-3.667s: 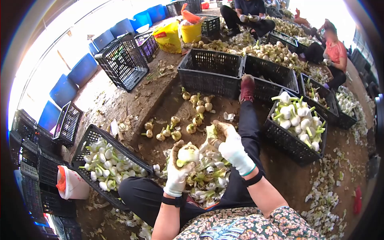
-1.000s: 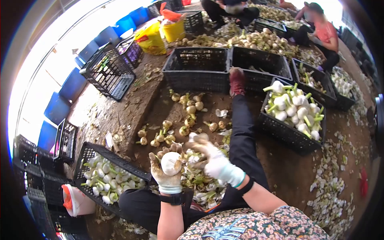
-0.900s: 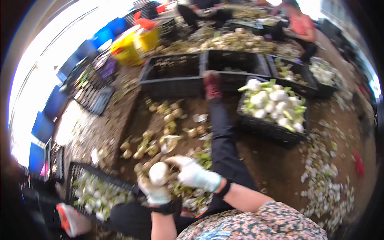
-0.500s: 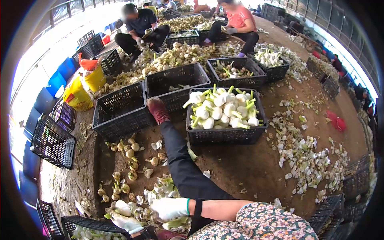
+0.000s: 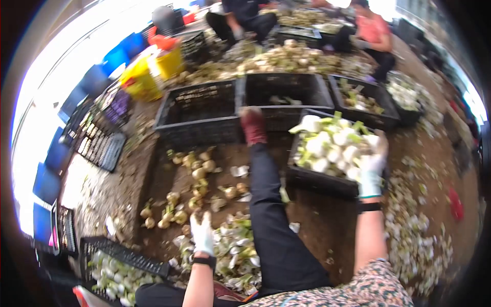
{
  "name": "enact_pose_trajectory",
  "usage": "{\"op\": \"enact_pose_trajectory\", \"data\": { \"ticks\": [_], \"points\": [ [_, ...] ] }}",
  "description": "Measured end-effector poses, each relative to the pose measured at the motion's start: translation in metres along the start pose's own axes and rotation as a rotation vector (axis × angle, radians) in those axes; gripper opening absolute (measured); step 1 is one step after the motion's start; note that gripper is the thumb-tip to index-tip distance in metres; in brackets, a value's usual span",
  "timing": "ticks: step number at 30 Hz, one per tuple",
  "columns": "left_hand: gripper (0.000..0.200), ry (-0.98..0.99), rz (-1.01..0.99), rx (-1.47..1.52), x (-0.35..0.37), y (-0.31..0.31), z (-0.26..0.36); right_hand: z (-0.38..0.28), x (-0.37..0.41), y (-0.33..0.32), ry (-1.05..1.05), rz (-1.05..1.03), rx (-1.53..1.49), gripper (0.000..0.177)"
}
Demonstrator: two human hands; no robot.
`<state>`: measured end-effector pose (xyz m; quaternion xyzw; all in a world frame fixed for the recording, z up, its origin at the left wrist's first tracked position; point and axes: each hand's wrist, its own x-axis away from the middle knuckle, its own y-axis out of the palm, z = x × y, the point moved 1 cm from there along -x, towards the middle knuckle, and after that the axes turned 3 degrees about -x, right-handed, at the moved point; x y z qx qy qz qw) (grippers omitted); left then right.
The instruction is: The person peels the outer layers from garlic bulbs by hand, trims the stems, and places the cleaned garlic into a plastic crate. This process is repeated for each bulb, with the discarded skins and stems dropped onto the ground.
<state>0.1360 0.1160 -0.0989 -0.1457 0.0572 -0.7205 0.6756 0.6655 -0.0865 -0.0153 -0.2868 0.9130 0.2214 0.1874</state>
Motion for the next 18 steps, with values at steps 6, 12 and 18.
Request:
{"op": "enact_pose_trajectory", "data": {
  "ticks": [6,12,18],
  "points": [
    [0.066,0.059,0.142,-0.440,-0.118,0.023,-0.055,0.023,-0.005,-0.111,0.040,-0.277,1.672,0.050],
    [0.076,-0.116,0.222,-0.587,-0.289,0.058,-0.059,0.039,0.022,-0.168,0.015,-0.212,1.292,0.046],
    [0.040,-0.244,0.075,-0.308,-0.301,0.047,-0.074,0.061,0.036,-0.002,-0.007,-0.300,1.173,0.046]
  ]
}}
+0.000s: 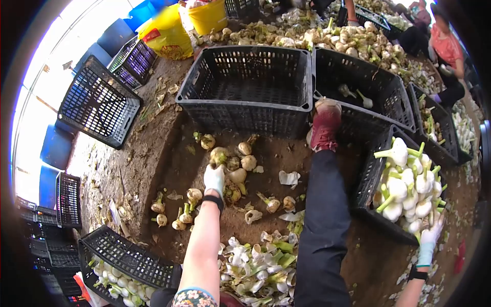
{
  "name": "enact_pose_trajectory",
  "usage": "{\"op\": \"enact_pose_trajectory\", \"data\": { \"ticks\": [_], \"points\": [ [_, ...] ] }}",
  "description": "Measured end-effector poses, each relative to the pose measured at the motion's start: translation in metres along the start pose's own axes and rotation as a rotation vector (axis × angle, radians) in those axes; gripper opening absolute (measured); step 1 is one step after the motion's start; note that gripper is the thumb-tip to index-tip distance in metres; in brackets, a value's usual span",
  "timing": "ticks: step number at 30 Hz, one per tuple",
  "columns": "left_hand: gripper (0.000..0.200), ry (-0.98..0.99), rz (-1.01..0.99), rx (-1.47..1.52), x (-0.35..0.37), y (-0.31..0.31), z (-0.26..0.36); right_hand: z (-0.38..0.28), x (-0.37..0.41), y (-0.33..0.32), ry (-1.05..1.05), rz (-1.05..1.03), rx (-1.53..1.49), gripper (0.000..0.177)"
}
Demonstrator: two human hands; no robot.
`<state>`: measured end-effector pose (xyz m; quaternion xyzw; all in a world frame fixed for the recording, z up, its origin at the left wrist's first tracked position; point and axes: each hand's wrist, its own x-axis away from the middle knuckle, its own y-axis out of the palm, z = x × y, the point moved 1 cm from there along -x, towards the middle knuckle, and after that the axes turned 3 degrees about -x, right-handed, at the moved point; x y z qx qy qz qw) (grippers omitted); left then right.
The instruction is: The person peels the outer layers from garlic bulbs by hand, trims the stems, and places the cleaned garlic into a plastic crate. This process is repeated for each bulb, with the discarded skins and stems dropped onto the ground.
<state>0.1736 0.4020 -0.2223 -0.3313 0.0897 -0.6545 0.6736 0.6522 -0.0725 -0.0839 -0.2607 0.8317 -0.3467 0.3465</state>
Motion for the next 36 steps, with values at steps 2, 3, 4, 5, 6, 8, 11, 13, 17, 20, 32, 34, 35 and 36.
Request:
{"op": "enact_pose_trajectory", "data": {
  "ticks": [2,3,4,5,6,8,11,13,17,20,32,34,35,36],
  "points": [
    [0.042,0.002,0.078,0.051,-0.005,-0.009,-0.052,-0.093,-0.014,0.019,-0.055,-0.068,-0.139,0.046],
    [0.048,0.048,0.074,0.080,0.029,-0.030,-0.040,-0.149,-0.021,0.030,-0.087,-0.131,-0.233,0.046],
    [0.054,-0.100,-0.024,0.279,0.079,-0.055,-0.004,-0.199,-0.023,0.040,-0.126,-0.205,-0.337,0.046],
    [0.057,-0.042,-0.003,0.284,0.090,-0.067,-0.019,-0.246,-0.024,0.049,-0.182,-0.282,-0.439,0.046],
    [0.058,-0.041,-0.055,0.338,0.122,-0.083,-0.007,-0.286,-0.020,0.059,-0.232,-0.376,-0.517,0.046],
    [0.059,-0.090,-0.225,0.492,0.216,-0.125,0.063,-0.344,0.000,0.085,-0.454,-0.461,-0.511,0.047],
    [0.053,0.125,-0.209,0.545,0.290,-0.141,0.080,-0.410,0.030,0.105,-0.685,-0.485,-0.491,0.045],
    [0.046,0.427,-0.156,0.499,0.333,-0.165,0.096,-0.420,0.050,0.103,-0.664,-0.369,-0.668,0.042],
    [0.092,0.472,-0.196,0.666,0.392,-0.211,0.090,-0.407,0.090,0.085,0.148,-0.705,-1.425,0.022],
    [0.099,0.513,-0.499,0.775,0.407,-0.202,0.049,-0.409,0.118,0.048,0.491,-1.002,-1.791,0.025],
    [0.085,1.088,0.108,0.127,0.451,-0.237,0.049,-0.438,0.163,0.006,0.459,-0.975,-1.810,0.032],
    [0.083,1.073,0.100,0.098,0.452,-0.241,0.050,-0.434,0.162,0.005,0.404,-1.022,-1.795,0.036],
    [0.082,1.123,0.117,0.087,0.456,-0.244,0.053,-0.434,0.164,0.006,0.411,-1.025,-1.868,0.039],
    [0.080,1.174,0.142,0.072,0.461,-0.248,0.060,-0.438,0.164,0.007,0.409,-1.035,-1.946,0.042]
  ]
}}
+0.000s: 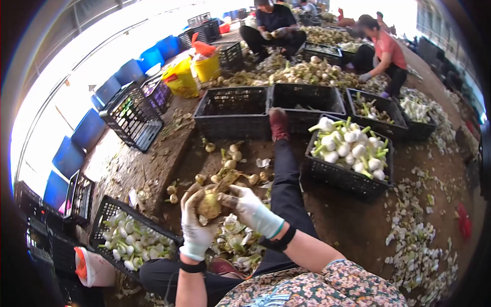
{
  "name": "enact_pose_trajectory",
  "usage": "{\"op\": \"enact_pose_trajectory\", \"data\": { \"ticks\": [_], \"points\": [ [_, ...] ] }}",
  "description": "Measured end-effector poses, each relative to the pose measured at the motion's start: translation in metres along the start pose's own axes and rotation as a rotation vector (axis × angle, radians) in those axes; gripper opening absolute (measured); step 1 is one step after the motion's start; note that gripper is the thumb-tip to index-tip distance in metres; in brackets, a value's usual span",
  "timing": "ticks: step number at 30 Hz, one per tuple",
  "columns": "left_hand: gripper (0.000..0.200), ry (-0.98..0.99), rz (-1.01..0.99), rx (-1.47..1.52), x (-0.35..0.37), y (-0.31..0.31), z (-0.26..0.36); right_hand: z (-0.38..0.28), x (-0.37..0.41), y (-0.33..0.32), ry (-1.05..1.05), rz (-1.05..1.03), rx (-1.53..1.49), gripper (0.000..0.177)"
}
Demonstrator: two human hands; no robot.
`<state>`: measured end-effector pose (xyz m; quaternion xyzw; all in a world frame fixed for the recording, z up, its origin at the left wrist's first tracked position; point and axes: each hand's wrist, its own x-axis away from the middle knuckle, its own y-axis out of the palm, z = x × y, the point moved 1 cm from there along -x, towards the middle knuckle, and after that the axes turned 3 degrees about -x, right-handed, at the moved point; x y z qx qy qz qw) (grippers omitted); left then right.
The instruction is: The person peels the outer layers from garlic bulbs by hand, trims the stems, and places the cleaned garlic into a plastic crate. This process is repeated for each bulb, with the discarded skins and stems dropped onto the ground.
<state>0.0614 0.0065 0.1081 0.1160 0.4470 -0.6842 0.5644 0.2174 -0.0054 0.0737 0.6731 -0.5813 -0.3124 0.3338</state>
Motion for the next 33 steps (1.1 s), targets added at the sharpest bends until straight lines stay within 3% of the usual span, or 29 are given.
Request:
{"op": "enact_pose_trajectory", "data": {
  "ticks": [2,4,5,11,14,15,16,18,20,22,23,24,26,27,30,32,33],
  "points": [
    [0.077,0.054,-0.078,-0.121,-0.009,-0.007,0.011,-0.001,-0.001,0.008,-0.121,0.008,0.232,0.050],
    [0.073,0.066,-0.083,-0.140,-0.018,-0.012,0.021,-0.006,0.004,0.020,-0.096,0.052,0.151,0.049],
    [0.073,0.096,-0.105,-0.164,-0.020,-0.019,0.025,-0.011,0.007,0.028,-0.145,0.012,0.101,0.033],
    [0.075,0.087,-0.083,-0.200,-0.027,-0.051,0.040,-0.013,0.013,0.051,-0.039,-0.085,-0.011,0.031],
    [0.079,-0.034,-0.042,-0.036,-0.004,-0.055,0.040,-0.006,0.015,0.043,0.005,-0.191,-0.052,0.034],
    [0.082,-0.119,-0.051,0.104,0.010,-0.053,0.032,-0.006,0.017,0.040,0.005,-0.180,0.073,0.037],
    [0.085,-0.387,-0.051,0.581,0.024,-0.045,0.032,-0.002,0.017,0.032,0.010,-0.180,0.079,0.037],
    [0.079,-0.606,0.042,1.017,0.042,-0.034,0.036,0.009,0.015,0.001,-0.043,-0.222,0.468,0.035],
    [0.059,-0.796,0.176,1.277,0.060,-0.020,0.020,0.015,0.015,-0.017,-0.139,-0.242,0.555,0.037],
    [0.052,-0.934,0.168,1.256,0.072,-0.005,0.003,0.015,0.018,-0.018,-0.151,-0.234,0.660,0.040],
    [0.054,-0.946,0.158,1.239,0.079,0.003,-0.003,0.016,0.019,-0.018,-0.037,-0.154,0.735,0.039],
    [0.058,-0.881,0.141,1.078,0.077,0.010,-0.002,0.022,0.017,-0.018,-0.117,-0.137,0.687,0.034],
    [0.062,-0.786,0.175,0.696,0.089,0.028,-0.012,0.035,0.019,-0.027,-0.062,0.046,0.618,0.034],
    [0.062,-0.829,0.176,0.758,0.096,0.029,-0.024,0.032,0.019,-0.024,0.009,0.122,0.415,0.036],
    [0.054,-1.100,-0.005,1.208,0.072,0.003,-0.026,0.036,0.013,-0.049,0.102,0.140,0.284,0.043],
    [0.057,-0.855,0.210,0.732,0.082,0.020,-0.041,0.048,0.013,-0.059,0.100,0.225,0.370,0.048],
    [0.059,-0.838,0.176,0.659,0.082,0.022,-0.042,0.052,0.011,-0.058,0.057,0.200,0.486,0.047]
  ]
}}
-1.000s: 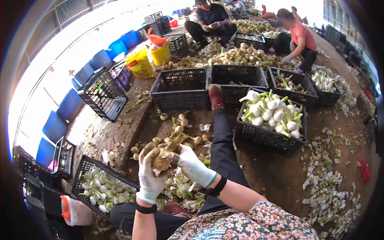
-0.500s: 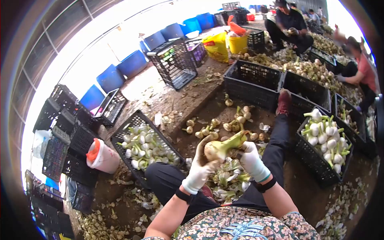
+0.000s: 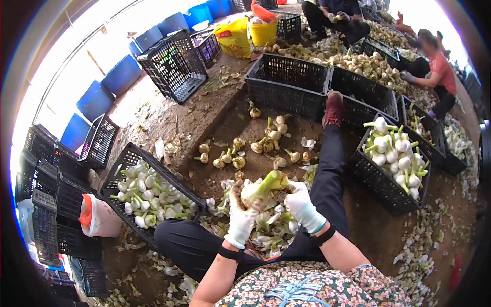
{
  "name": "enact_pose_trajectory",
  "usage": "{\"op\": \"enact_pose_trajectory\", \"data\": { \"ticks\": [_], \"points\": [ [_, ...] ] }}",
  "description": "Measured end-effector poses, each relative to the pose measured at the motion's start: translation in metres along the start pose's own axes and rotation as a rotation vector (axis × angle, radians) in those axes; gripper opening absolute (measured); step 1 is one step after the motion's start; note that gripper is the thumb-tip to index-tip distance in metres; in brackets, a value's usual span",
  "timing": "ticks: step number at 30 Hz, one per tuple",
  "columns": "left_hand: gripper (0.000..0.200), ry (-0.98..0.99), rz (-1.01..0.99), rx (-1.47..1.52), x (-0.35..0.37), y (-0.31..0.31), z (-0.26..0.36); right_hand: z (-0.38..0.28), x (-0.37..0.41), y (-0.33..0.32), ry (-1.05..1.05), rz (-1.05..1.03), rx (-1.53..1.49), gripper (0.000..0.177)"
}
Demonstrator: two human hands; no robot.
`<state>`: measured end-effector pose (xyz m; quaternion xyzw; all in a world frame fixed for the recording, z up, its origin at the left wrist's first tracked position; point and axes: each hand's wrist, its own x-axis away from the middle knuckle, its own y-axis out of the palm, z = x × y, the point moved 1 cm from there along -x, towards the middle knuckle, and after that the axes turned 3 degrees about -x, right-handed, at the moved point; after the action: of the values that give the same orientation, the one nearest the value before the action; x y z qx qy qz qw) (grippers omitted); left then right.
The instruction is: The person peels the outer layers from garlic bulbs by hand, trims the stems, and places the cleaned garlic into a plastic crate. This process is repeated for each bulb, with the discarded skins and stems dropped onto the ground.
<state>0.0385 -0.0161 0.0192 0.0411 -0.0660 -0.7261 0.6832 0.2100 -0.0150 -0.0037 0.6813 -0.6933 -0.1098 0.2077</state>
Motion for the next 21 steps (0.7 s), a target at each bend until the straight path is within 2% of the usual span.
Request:
{"op": "enact_pose_trajectory", "data": {
  "ticks": [1,2,3,4,5,6,7,8,10,11,12,13,15,17,19,21],
  "points": [
    [0.062,0.020,-0.005,-0.079,-0.001,0.000,-0.001,0.002,-0.002,0.002,-0.057,-0.011,0.111,0.046],
    [0.062,0.012,-0.001,-0.075,-0.001,-0.002,0.000,0.002,-0.003,0.000,-0.069,-0.054,0.173,0.037],
    [0.064,-0.119,-0.041,0.083,-0.001,-0.003,0.009,0.002,-0.006,-0.002,-0.060,-0.053,0.174,0.037],
    [0.067,-0.250,-0.084,0.240,0.000,-0.006,0.014,0.003,-0.009,-0.005,0.056,0.057,-0.103,0.029],
    [0.072,-0.240,-0.135,0.361,0.000,-0.011,0.013,0.004,-0.012,-0.010,0.165,0.166,-0.378,0.022],
    [0.075,-0.201,-0.199,0.463,-0.001,-0.013,0.016,0.020,-0.022,-0.032,0.198,0.189,-0.584,0.012],
    [0.078,-0.159,-0.261,0.563,-0.001,-0.016,0.021,0.037,-0.033,-0.055,0.171,0.228,-0.581,0.016],
    [0.090,-0.154,-0.268,0.530,0.000,-0.021,0.024,0.035,-0.037,-0.067,0.183,0.186,-0.075,0.020],
    [0.092,-0.101,-0.243,0.454,-0.002,-0.029,0.027,0.014,-0.035,-0.061,0.161,0.022,0.989,0.035],
    [0.095,-0.057,-0.221,0.381,-0.001,-0.031,0.028,0.003,-0.019,-0.040,-0.196,0.185,1.317,0.038],
    [0.095,-0.062,-0.224,0.381,-0.001,-0.030,0.026,-0.018,-0.012,-0.018,-0.296,0.101,1.224,0.037],
    [0.095,0.001,-0.218,0.202,-0.001,-0.029,0.025,-0.039,-0.010,-0.001,-0.397,0.017,1.130,0.036],
    [0.096,0.127,-0.204,-0.159,-0.002,-0.027,0.020,-0.067,-0.002,0.028,-0.344,-0.254,0.908,0.031],
    [0.097,0.107,-0.226,-0.140,-0.001,-0.024,0.018,-0.070,0.001,0.043,-0.535,-0.346,1.019,0.020],
    [0.096,0.099,-0.182,-0.261,0.002,-0.020,0.018,-0.076,0.001,0.050,-0.531,-0.369,1.121,0.018],
    [0.093,0.151,-0.191,-0.350,0.004,-0.020,0.021,-0.082,0.003,0.059,-0.463,-0.470,1.457,0.020]
  ]
}}
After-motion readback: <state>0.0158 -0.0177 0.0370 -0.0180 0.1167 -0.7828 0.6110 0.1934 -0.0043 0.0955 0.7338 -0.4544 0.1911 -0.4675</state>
